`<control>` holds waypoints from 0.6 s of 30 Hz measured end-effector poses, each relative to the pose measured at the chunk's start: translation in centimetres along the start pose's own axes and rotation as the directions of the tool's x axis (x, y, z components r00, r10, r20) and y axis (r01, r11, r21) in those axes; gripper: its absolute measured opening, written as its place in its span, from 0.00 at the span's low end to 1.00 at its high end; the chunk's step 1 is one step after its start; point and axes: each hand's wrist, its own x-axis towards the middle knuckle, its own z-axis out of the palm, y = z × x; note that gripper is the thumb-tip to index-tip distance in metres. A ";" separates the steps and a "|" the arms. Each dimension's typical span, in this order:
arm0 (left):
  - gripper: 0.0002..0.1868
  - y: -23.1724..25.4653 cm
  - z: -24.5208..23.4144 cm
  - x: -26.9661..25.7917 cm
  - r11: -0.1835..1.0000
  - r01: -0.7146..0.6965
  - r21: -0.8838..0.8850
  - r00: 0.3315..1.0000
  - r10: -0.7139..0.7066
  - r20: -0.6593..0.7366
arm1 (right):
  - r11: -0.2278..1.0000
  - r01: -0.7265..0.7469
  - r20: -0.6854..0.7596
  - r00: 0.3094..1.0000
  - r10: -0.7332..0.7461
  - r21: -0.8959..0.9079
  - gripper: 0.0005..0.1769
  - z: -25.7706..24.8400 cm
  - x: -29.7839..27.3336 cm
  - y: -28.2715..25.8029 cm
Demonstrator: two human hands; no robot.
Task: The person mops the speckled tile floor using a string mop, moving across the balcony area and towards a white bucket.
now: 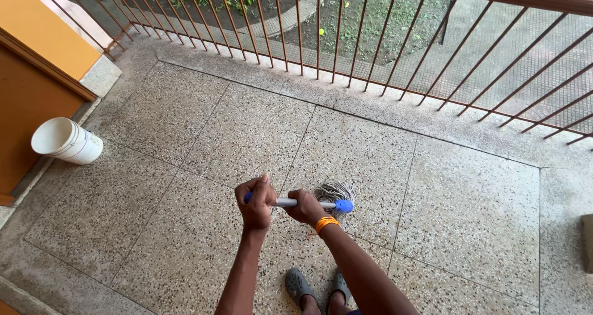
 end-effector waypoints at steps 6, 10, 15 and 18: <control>0.30 -1.3 0.5 -0.5 0.998 0.043 -0.037 0.999 -0.042 0.018 | 0.999 0.037 -0.049 0.998 -0.037 0.016 0.10 0.5 -1.1 2.6; 0.29 -2.9 2.1 -1.6 0.990 0.121 -0.067 0.992 -0.119 0.038 | 0.999 -0.035 -0.077 0.996 0.034 -0.008 0.12 0.8 -2.7 5.2; 0.29 -4.4 3.3 -2.5 0.974 0.197 -0.111 0.978 -0.189 0.086 | 0.999 -0.054 -0.078 0.995 0.053 -0.006 0.11 0.1 -4.9 8.2; 0.29 -5.7 3.6 -2.9 0.974 0.215 -0.076 0.974 -0.208 0.087 | 0.980 -0.197 0.047 0.980 0.196 0.021 0.13 -0.2 -6.2 9.1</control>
